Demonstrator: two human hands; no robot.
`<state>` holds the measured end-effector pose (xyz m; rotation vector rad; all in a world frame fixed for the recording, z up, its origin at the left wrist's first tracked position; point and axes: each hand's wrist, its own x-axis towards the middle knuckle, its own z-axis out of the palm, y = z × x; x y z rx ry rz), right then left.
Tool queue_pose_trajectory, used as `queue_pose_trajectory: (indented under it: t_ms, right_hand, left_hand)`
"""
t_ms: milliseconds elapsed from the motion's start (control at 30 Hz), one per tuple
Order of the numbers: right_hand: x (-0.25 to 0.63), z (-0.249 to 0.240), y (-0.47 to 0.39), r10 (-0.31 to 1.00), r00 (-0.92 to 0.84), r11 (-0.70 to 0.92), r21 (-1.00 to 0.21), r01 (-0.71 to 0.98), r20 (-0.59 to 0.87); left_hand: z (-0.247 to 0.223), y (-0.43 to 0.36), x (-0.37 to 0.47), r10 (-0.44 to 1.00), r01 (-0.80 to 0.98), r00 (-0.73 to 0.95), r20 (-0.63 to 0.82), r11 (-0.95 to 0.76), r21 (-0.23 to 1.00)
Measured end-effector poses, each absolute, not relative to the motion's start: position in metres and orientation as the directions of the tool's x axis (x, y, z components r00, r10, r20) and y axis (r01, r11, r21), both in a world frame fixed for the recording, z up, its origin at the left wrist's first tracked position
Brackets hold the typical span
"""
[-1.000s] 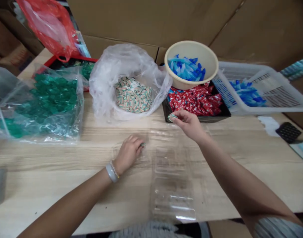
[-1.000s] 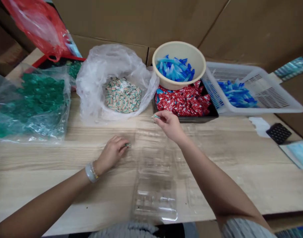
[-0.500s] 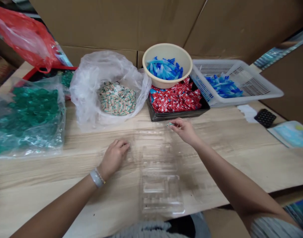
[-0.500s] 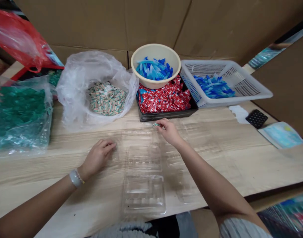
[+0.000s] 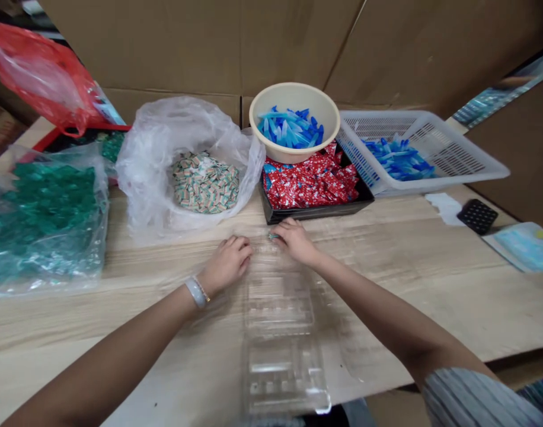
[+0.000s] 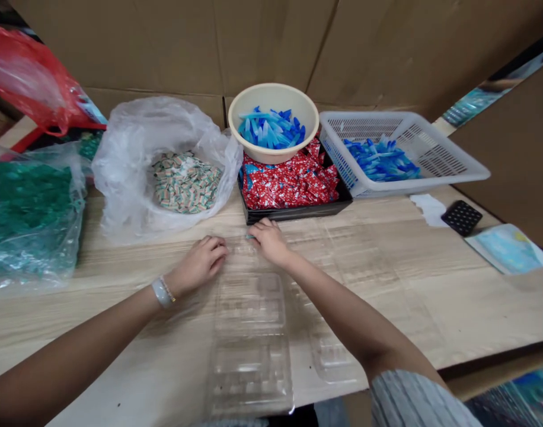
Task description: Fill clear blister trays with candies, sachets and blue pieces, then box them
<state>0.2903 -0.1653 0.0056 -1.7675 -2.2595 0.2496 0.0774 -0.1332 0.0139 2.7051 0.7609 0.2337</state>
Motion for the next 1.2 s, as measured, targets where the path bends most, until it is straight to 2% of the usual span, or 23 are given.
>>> queue_pose_trajectory:
  t_ms: [133,300,533,767,900,1000,1100,1200]
  right_hand:
    - [0.277,0.003,-0.162,0.974,-0.188,0.218,-0.286,0.933,0.129]
    - [0.279,0.004,-0.164,0.984,-0.151,0.171,-0.282,0.944,0.090]
    - [0.283,0.000,-0.167,0.990,-0.127,0.140,-0.280,0.950,0.063]
    - [0.284,-0.003,-0.166,0.991,-0.083,0.116,-0.382,0.917,0.101]
    - [0.282,-0.007,-0.165,0.991,-0.083,0.119,-0.410,0.904,0.106]
    - [0.279,-0.011,-0.164,0.988,-0.122,0.150,-0.376,0.914,0.097]
    - [0.276,-0.004,-0.168,0.983,-0.152,0.177,-0.328,0.928,0.103]
    - [0.268,0.021,-0.167,0.974,-0.163,0.210,-0.347,0.914,0.160]
  left_hand:
    - [0.016,-0.130,0.060,0.537,0.490,0.842,0.051,-0.801,0.344]
    - [0.018,-0.126,0.065,0.543,0.482,0.837,0.069,-0.791,0.376]
    - [0.007,-0.116,0.096,0.455,0.391,0.885,0.104,-0.845,0.365]
    - [0.001,-0.110,0.100,0.480,0.423,0.873,0.089,-0.835,0.352]
    - [-0.004,-0.109,0.101,0.456,0.414,0.886,0.086,-0.860,0.298]
    - [-0.006,-0.114,0.104,0.428,0.398,0.901,0.076,-0.882,0.252]
    - [0.002,-0.116,0.101,0.441,0.400,0.890,0.118,-0.878,0.263]
    - [0.015,-0.097,0.077,0.536,0.451,0.813,0.229,-0.827,0.334]
